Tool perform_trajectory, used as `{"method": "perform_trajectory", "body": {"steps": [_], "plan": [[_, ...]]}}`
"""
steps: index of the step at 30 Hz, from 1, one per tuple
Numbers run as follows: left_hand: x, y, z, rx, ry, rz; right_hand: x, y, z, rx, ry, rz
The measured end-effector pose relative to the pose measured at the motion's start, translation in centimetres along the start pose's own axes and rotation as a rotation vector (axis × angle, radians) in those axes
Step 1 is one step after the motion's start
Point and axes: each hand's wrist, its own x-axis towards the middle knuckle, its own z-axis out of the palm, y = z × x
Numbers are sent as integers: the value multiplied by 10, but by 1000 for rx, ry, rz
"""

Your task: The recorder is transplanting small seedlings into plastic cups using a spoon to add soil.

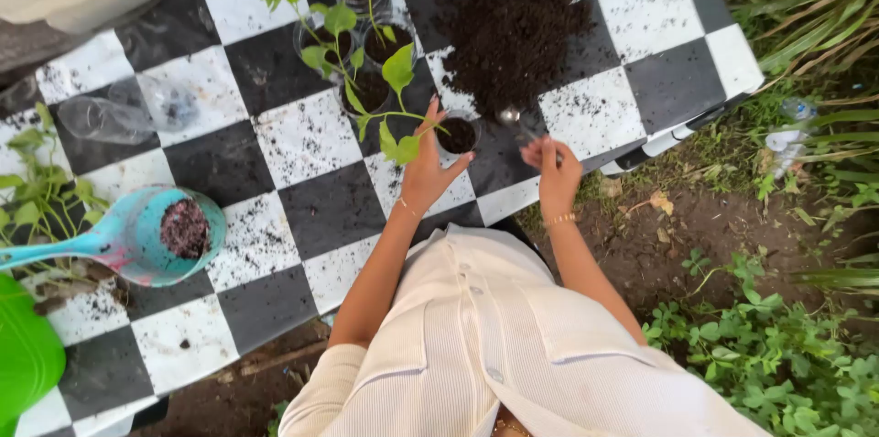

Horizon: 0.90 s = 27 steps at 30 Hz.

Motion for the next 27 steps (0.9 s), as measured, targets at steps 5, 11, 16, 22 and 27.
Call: {"method": "perform_trajectory", "body": {"steps": [5,11,16,22,27], "plan": [[-7,3,-1,66,7,26,23,36,21,333,102,99],[0,17,-13,-18,26,42,18,24,17,432,163,177],[6,28,-17,-178,46,27,12,0,4,434,201,149],[6,30,-22,-152,78,-32,9,-28,-7,365,160,55],[8,16,-12,-112,214,68,-1,-39,-2,374,82,-80]]}}
